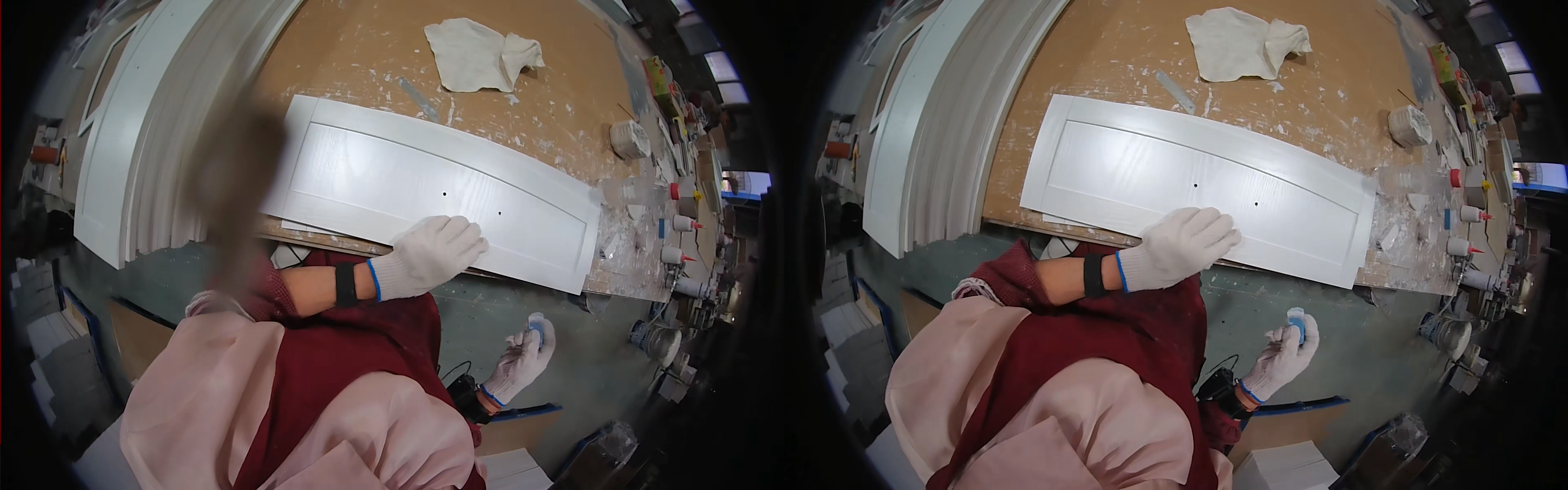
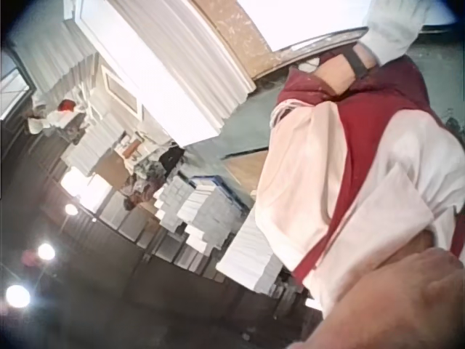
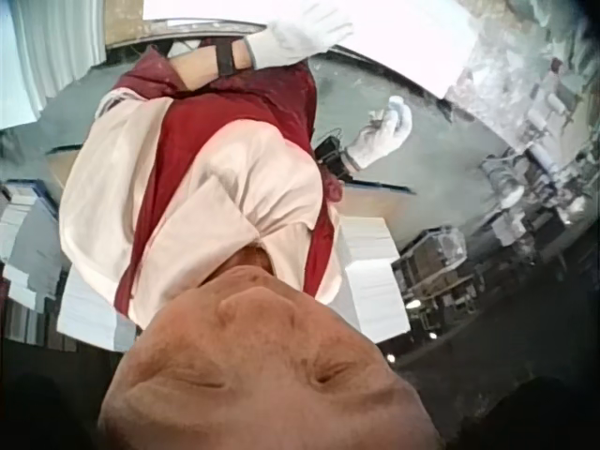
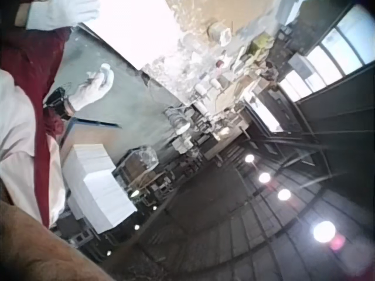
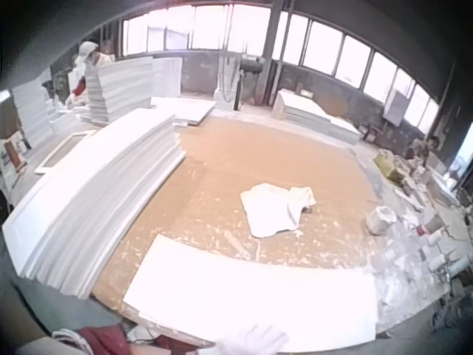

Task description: Applying blue sealant to the joints of white cabinet doors and wiping away excess with a cloth.

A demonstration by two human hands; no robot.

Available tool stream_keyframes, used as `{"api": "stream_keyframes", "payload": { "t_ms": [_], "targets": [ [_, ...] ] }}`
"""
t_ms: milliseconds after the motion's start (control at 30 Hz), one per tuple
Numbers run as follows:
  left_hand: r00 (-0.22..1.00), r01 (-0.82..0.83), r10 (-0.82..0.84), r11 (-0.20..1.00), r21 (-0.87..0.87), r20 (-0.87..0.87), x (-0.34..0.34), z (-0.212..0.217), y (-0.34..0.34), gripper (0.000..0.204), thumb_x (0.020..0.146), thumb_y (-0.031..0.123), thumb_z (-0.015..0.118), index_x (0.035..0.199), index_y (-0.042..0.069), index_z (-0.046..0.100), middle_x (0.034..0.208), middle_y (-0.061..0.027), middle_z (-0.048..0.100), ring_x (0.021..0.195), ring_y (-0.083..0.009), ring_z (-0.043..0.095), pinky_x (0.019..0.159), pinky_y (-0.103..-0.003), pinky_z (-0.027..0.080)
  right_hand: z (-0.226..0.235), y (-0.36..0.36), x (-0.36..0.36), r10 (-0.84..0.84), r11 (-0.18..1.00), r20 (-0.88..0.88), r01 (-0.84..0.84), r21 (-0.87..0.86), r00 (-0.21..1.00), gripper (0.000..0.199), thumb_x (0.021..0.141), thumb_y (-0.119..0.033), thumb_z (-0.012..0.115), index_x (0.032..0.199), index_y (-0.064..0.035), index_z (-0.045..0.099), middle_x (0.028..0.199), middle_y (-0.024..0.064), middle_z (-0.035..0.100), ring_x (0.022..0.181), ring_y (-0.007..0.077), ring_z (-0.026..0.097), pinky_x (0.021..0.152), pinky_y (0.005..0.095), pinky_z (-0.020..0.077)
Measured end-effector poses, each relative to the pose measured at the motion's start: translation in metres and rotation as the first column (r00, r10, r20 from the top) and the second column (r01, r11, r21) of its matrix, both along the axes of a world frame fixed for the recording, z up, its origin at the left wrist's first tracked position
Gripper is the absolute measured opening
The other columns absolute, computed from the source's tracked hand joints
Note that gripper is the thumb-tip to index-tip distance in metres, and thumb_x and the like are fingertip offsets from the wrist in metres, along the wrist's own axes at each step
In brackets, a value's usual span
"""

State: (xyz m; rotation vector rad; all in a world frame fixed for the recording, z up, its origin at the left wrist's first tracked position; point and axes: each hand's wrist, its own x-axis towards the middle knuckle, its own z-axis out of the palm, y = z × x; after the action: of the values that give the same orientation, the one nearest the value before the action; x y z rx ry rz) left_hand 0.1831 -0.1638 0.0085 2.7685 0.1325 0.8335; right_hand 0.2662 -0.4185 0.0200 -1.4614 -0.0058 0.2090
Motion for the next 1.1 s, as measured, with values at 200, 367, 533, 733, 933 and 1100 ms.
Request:
{"api": "stream_keyframes", "payload": {
  "t_ms": [200,367,533,733,933,1100],
  "targets": [
    [1.000,0.013,-0.012,0.997,0.078,-0.014,0.011,-0.002,-0.011,0.029,0.076,0.018,0.061,0.105,0.012,0.061,0.086,0.0016,0.052,0.082,-0.0149,0.056,0.070,-0.029,0.046,-0.007,0.014,-0.005,-0.017,1.000,-0.045,0.016,-0.020,0.999,0.031,0.088,0.002,0.052,0.120,0.0017,0.052,0.096,0.0094,0.060,0.066,0.0097,0.052,0.059,0.0275,0.0513],
    [0.998,0.018,-0.012,0.994,0.111,-0.057,0.015,-0.003,-0.012,0.032,0.077,0.017,0.057,0.109,0.011,0.059,0.087,-0.0011,0.053,0.080,-0.0172,0.055,0.070,-0.029,0.044,-0.013,0.023,-0.008,-0.011,1.000,-0.071,0.011,-0.002,0.997,0.030,0.088,0.002,0.052,0.118,0.0028,0.052,0.096,0.0094,0.058,0.066,0.0092,0.051,0.059,0.0264,0.0508],
    [0.998,-0.011,0.019,0.992,0.126,-0.065,0.016,-0.001,-0.012,0.033,0.075,0.020,0.061,0.107,0.014,0.060,0.085,0.0012,0.051,0.077,-0.0153,0.054,0.067,-0.029,0.045,-0.006,0.024,-0.010,0.036,0.998,-0.108,-0.031,0.053,0.993,0.031,0.087,0.003,0.051,0.118,0.0041,0.052,0.103,0.0126,0.058,0.065,0.0095,0.051,0.059,0.0259,0.0510],
    [0.997,0.024,-0.019,0.997,0.074,-0.075,0.014,0.003,-0.010,0.033,0.077,0.021,0.058,0.108,0.011,0.059,0.082,-0.0001,0.051,0.075,-0.0164,0.055,0.065,-0.029,0.045,0.048,0.088,-0.033,0.319,0.945,0.024,-0.316,-0.090,0.948,0.037,0.080,0.012,0.055,0.116,0.0056,0.055,0.103,0.0130,0.059,0.071,0.0126,0.058,0.057,0.0232,0.0492],
    [0.982,0.140,-0.169,0.956,-0.259,-0.090,0.005,-0.007,-0.005,0.039,0.077,0.022,0.058,0.113,0.008,0.056,0.083,-0.0017,0.052,0.077,-0.0180,0.055,0.065,-0.030,0.045,0.072,0.200,-0.074,0.827,0.561,0.383,-0.629,-0.538,0.411,0.034,0.082,-0.008,0.069,0.115,-0.0017,0.064,0.097,0.0168,0.066,0.083,0.0281,0.064,0.077,0.0337,0.0511],
    [0.978,0.182,-0.206,0.917,-0.354,-0.033,-0.008,-0.020,0.004,0.038,0.077,0.022,0.058,0.112,0.008,0.056,0.083,-0.0017,0.052,0.077,-0.0181,0.055,0.066,-0.030,0.045,0.039,0.249,-0.103,0.835,0.549,0.301,-0.677,-0.490,0.460,0.036,0.085,-0.014,0.068,0.117,-0.0014,0.061,0.097,0.0186,0.064,0.085,0.0302,0.062,0.078,0.0371,0.0497]
  ]
}}
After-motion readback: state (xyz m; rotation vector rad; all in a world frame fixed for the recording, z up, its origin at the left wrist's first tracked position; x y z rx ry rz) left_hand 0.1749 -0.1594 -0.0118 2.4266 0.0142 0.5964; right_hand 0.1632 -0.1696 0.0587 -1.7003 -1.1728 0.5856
